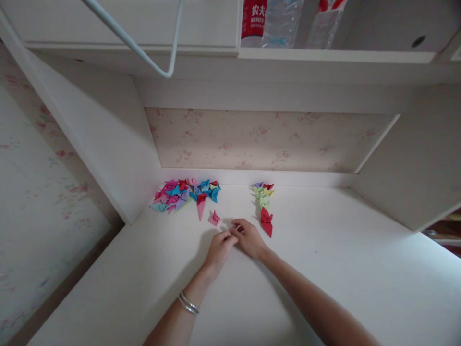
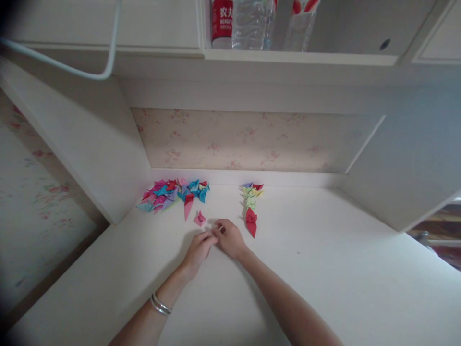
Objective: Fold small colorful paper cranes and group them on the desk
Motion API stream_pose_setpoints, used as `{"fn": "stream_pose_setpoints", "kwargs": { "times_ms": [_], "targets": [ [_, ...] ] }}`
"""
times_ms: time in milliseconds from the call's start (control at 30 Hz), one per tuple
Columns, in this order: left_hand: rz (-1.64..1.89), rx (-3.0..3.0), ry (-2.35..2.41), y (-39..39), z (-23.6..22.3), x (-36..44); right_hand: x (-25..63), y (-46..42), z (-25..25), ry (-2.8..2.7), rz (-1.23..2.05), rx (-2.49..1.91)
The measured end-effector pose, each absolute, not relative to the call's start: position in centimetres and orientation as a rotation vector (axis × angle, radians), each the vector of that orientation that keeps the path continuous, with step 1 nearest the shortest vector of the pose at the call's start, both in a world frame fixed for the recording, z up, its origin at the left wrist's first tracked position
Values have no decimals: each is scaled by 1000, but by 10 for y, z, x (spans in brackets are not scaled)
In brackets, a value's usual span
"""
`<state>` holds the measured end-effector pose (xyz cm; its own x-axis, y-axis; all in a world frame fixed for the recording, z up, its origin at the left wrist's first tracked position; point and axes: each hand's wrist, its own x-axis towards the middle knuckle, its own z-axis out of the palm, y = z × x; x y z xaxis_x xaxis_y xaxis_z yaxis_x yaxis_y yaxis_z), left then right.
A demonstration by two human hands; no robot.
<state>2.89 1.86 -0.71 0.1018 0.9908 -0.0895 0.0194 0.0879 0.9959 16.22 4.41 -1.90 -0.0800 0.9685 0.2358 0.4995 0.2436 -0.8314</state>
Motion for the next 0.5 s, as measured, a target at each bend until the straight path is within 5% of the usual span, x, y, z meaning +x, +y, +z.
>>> {"fn": "stream_pose_setpoints", "kwargs": {
  "times_ms": [200, 500],
  "targets": [
    [1232, 866, 1155, 19, -9, 24, 131, 68, -9, -2096, 534, -1381],
    [1259, 806, 1105, 23, -9, 23, 125, 81, -19, -1722, 622, -1282]
  ]
}}
